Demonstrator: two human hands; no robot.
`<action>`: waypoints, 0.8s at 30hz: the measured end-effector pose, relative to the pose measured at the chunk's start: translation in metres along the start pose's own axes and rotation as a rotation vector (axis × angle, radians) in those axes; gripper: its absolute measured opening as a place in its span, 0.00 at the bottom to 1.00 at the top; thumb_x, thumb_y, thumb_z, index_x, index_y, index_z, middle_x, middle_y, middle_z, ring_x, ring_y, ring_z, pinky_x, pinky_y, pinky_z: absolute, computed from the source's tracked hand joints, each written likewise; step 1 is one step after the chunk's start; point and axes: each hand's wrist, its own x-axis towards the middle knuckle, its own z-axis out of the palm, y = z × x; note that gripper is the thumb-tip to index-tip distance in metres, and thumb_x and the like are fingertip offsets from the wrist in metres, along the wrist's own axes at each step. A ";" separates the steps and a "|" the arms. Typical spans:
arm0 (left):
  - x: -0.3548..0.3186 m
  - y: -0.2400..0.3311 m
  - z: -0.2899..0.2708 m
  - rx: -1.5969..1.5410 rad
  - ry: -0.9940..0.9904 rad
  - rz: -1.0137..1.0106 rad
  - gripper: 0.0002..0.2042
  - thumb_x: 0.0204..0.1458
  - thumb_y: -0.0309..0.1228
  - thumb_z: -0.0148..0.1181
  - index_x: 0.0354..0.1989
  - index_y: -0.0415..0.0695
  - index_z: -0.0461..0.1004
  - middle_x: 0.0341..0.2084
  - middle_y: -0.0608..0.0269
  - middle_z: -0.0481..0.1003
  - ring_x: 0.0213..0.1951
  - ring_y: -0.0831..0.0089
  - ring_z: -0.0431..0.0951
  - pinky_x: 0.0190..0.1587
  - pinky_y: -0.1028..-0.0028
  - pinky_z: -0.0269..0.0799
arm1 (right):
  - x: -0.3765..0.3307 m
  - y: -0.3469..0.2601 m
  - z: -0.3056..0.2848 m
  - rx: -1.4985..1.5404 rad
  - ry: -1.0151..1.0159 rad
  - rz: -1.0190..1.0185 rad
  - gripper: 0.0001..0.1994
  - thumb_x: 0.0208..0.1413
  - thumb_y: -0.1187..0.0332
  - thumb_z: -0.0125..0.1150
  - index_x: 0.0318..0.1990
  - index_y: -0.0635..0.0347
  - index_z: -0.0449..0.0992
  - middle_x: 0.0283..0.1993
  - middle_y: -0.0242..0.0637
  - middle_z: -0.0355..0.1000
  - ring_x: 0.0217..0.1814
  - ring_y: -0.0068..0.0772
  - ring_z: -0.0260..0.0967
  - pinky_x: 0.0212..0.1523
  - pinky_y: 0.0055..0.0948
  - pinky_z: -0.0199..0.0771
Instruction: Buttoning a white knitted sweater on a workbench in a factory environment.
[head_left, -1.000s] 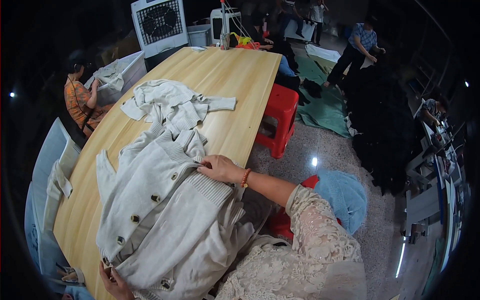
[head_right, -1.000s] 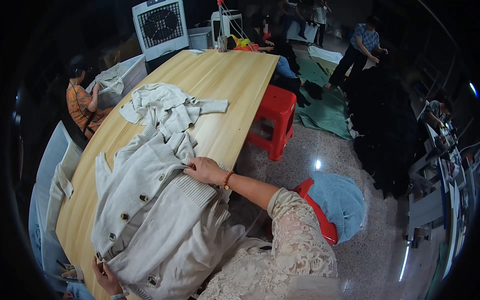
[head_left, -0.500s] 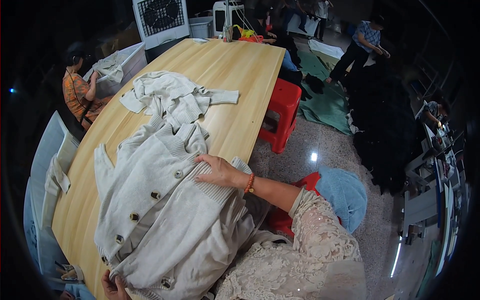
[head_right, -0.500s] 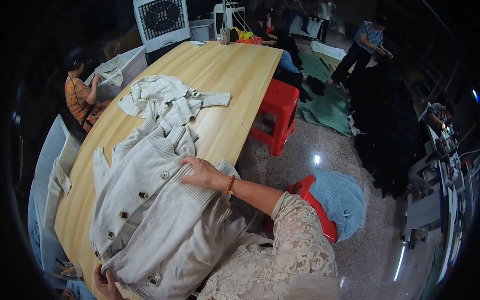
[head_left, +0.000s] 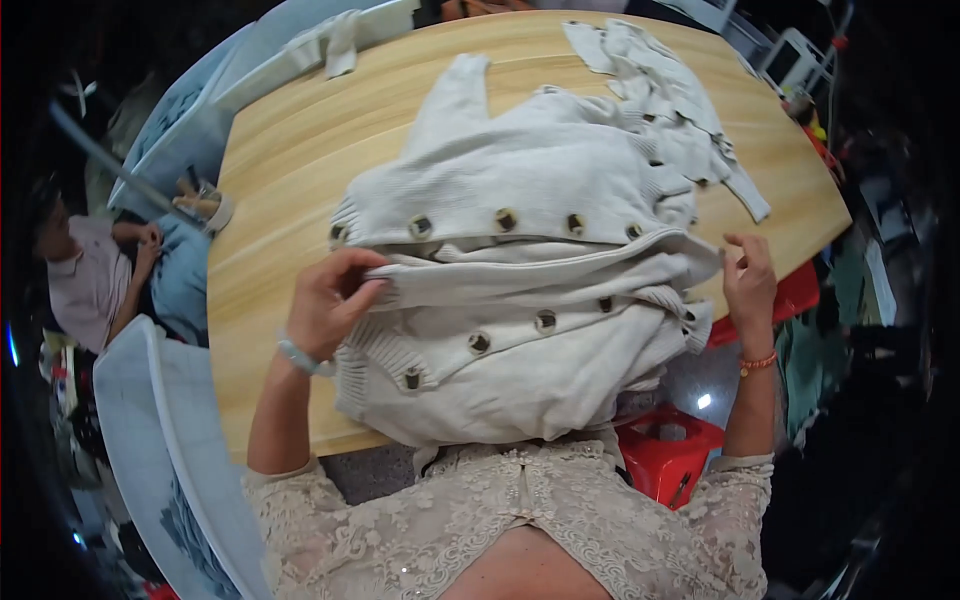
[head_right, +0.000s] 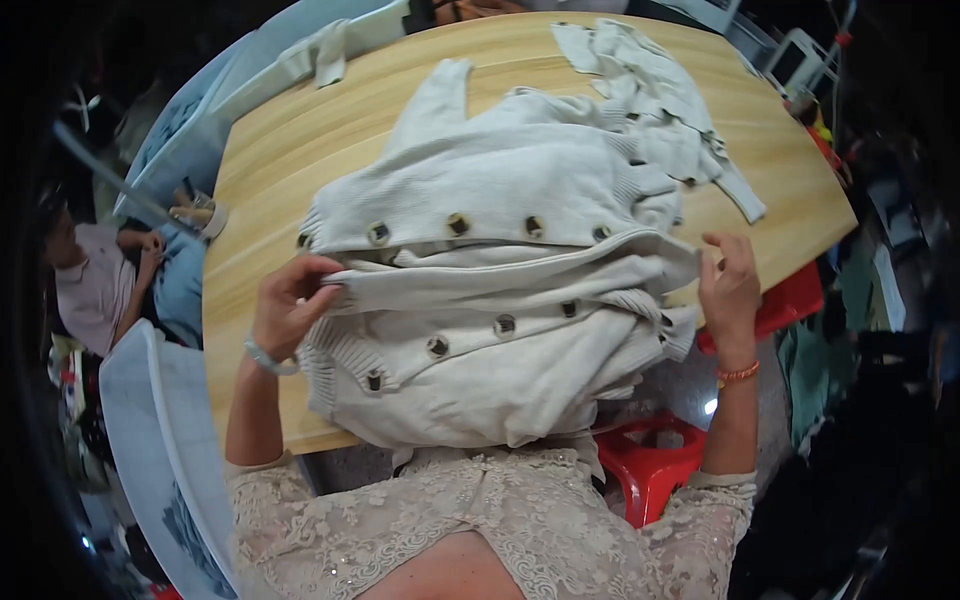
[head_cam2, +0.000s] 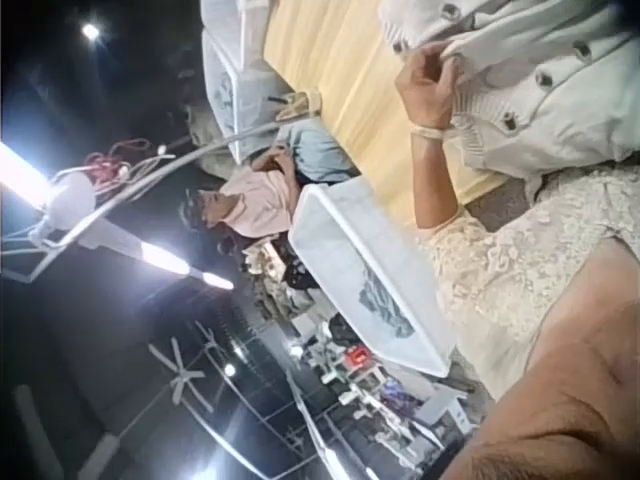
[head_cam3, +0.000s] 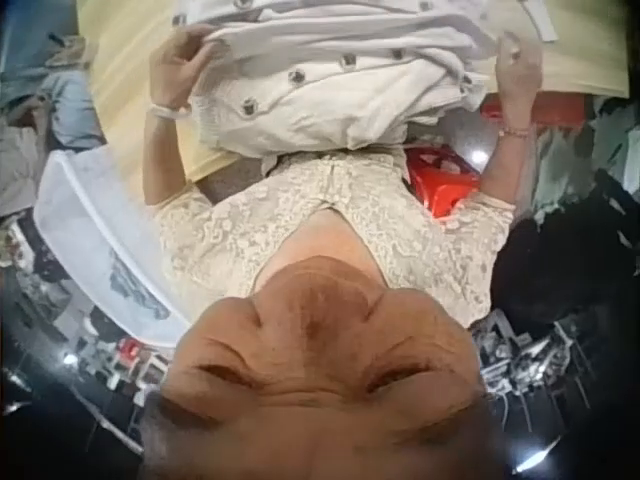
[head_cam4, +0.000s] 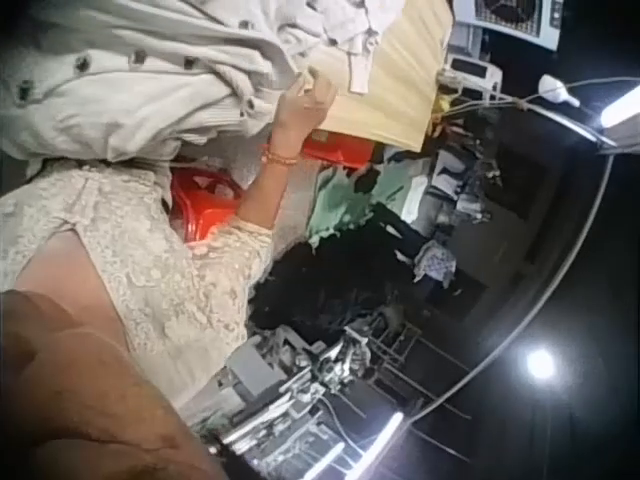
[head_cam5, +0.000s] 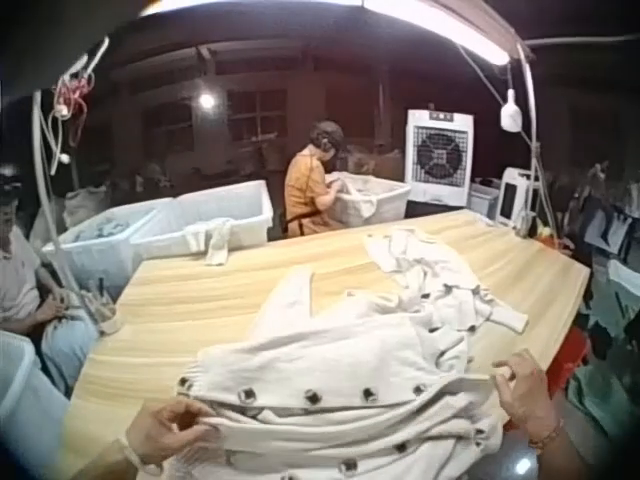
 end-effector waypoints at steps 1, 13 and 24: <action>-0.003 -0.012 0.004 -0.017 0.046 -0.010 0.08 0.51 0.20 0.63 0.38 0.38 0.74 0.28 0.70 0.75 0.30 0.85 0.73 0.34 0.83 0.71 | 0.003 -0.036 0.009 0.201 -0.050 0.040 0.09 0.55 0.77 0.57 0.44 0.62 0.75 0.43 0.35 0.71 0.25 0.25 0.66 0.28 0.26 0.68; -0.023 -0.017 0.005 -0.568 -0.005 -0.058 0.06 0.51 0.19 0.64 0.37 0.34 0.77 0.34 0.63 0.78 0.35 0.80 0.77 0.40 0.80 0.74 | -0.012 -0.315 0.104 1.114 -0.423 -0.403 0.15 0.48 0.75 0.65 0.45 0.65 0.75 0.35 0.43 0.73 0.28 0.36 0.70 0.30 0.28 0.70; -0.033 -0.030 -0.008 -0.383 0.058 -0.056 0.03 0.53 0.21 0.63 0.34 0.37 0.77 0.28 0.68 0.76 0.29 0.83 0.74 0.34 0.83 0.71 | -0.013 -0.315 0.105 1.109 -0.571 -0.331 0.07 0.48 0.77 0.60 0.36 0.65 0.74 0.29 0.40 0.70 0.27 0.29 0.69 0.29 0.26 0.68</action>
